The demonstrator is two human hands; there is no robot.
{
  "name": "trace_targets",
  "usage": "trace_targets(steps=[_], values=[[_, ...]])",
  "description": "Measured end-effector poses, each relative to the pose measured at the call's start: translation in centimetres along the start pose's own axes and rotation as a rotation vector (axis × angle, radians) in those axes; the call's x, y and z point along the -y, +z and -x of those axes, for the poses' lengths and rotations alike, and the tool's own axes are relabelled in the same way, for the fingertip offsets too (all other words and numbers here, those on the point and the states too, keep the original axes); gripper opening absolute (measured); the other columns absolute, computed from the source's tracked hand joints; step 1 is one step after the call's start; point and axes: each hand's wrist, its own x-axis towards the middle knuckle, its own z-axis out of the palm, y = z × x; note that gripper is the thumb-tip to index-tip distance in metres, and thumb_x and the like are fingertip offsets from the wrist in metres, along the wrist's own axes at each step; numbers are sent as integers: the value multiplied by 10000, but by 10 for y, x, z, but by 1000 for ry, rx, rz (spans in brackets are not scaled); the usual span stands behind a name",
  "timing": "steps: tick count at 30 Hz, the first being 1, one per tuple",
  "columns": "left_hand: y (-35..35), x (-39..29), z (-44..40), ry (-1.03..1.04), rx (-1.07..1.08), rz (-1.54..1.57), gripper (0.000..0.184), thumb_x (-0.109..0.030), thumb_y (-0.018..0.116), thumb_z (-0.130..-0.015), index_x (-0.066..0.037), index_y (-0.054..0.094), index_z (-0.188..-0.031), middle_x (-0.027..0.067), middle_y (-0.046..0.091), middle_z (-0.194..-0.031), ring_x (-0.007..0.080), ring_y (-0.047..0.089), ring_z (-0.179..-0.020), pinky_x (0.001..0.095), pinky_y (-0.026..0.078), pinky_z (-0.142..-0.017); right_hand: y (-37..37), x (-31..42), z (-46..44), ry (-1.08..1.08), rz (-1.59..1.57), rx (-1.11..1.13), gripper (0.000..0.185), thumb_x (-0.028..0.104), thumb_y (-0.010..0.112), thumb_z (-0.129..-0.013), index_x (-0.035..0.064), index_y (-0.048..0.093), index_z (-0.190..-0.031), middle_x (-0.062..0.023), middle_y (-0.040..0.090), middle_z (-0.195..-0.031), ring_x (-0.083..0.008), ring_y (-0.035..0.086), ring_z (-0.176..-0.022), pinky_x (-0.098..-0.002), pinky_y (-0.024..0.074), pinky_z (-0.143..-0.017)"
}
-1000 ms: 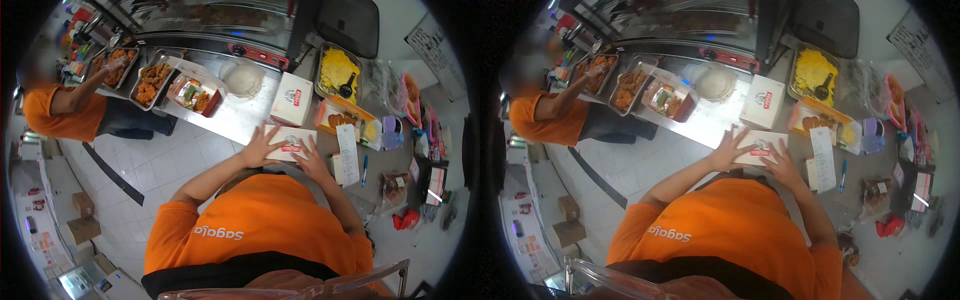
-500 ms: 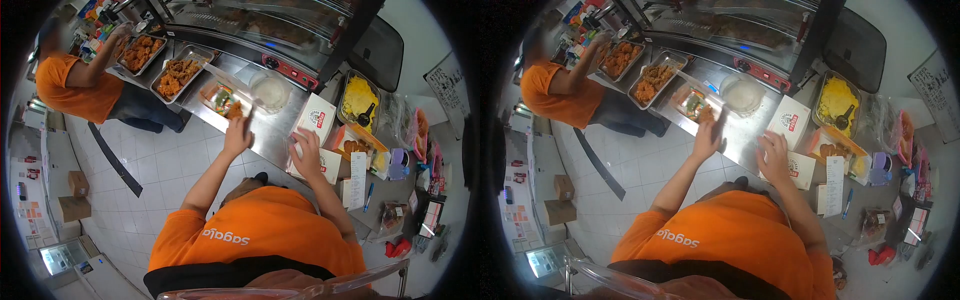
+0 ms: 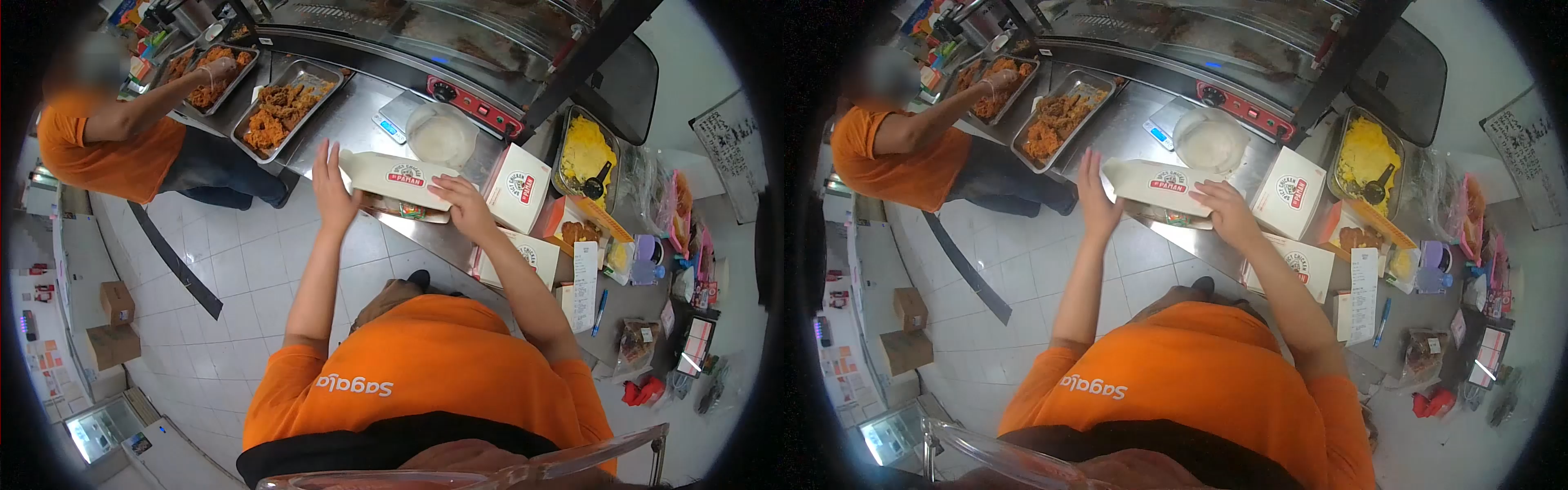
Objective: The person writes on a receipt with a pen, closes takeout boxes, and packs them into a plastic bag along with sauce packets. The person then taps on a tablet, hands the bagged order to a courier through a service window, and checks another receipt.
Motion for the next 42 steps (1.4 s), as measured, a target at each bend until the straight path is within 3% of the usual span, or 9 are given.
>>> trace_targets(steps=[5,11,17,18,23,28,31,37,42], values=[[22,63,13,-133,638,63,609,42,489,-755,-14,369,-1349,190,361,-1401,333,318,-1313,413,260,-1085,32,16,19,218,401,-158,670,-68,482,-680,189,486,-1299,-189,399,-1369,-383,415,-1222,-436,341,-1021],[42,24,34,-490,407,511,367,-105,393,-869,40,520,-1181,263,582,-1091,353,567,-1044,335,417,-906,31,18,0,614,-281,-181,543,26,508,-796,192,454,-1310,-258,556,-1138,-391,569,-1013,-383,467,-807],[15,16,1,-521,565,334,337,-190,384,-884,21,610,-1018,259,623,-830,347,623,-755,380,471,-731,5,0,-19,579,-190,-20,485,66,496,-831,162,455,-1304,-260,617,-833,-409,620,-805,-436,458,-715],[14,18,-1,-489,608,290,358,-186,395,-888,-10,547,-1162,242,634,-828,369,622,-748,380,473,-728,6,1,-19,571,-162,12,511,63,496,-830,156,421,-1326,-271,609,-881,-411,612,-841,-435,455,-737],[11,16,13,-380,623,399,594,-189,486,-872,-117,240,-1408,251,570,-1102,391,555,-1023,388,428,-882,26,-3,6,476,-132,60,681,52,487,-832,111,177,-1435,-325,430,-1264,-446,524,-1063,-425,437,-870],[22,42,41,-64,746,372,999,-352,725,-738,-79,75,-1445,271,142,-1466,467,85,-1352,515,162,-1089,16,-5,17,395,115,302,862,360,574,-835,36,54,-1441,-281,90,-1466,-440,233,-1314,-460,287,-1051],[20,49,46,-57,830,329,1107,-390,757,-699,-36,15,-1439,272,80,-1477,449,84,-1358,498,171,-1093,-6,7,6,222,348,409,978,558,579,-777,4,106,-1430,-275,82,-1470,-401,129,-1365,-474,206,-1093],[-6,37,8,-73,858,723,991,-332,814,-624,-163,266,-1432,190,20,-1506,366,130,-1372,436,280,-1072,-16,-11,-10,11,199,477,923,589,585,-757,63,224,-1424,-279,134,-1458,-393,136,-1367,-478,262,-1074],[-4,29,1,-49,933,554,839,-262,836,-563,-218,478,-1320,148,76,-1509,337,181,-1365,410,339,-1050,-1,-8,-6,-40,359,477,730,481,577,-815,229,265,-1425,-282,168,-1445,-437,149,-1350,-464,389,-1000]])
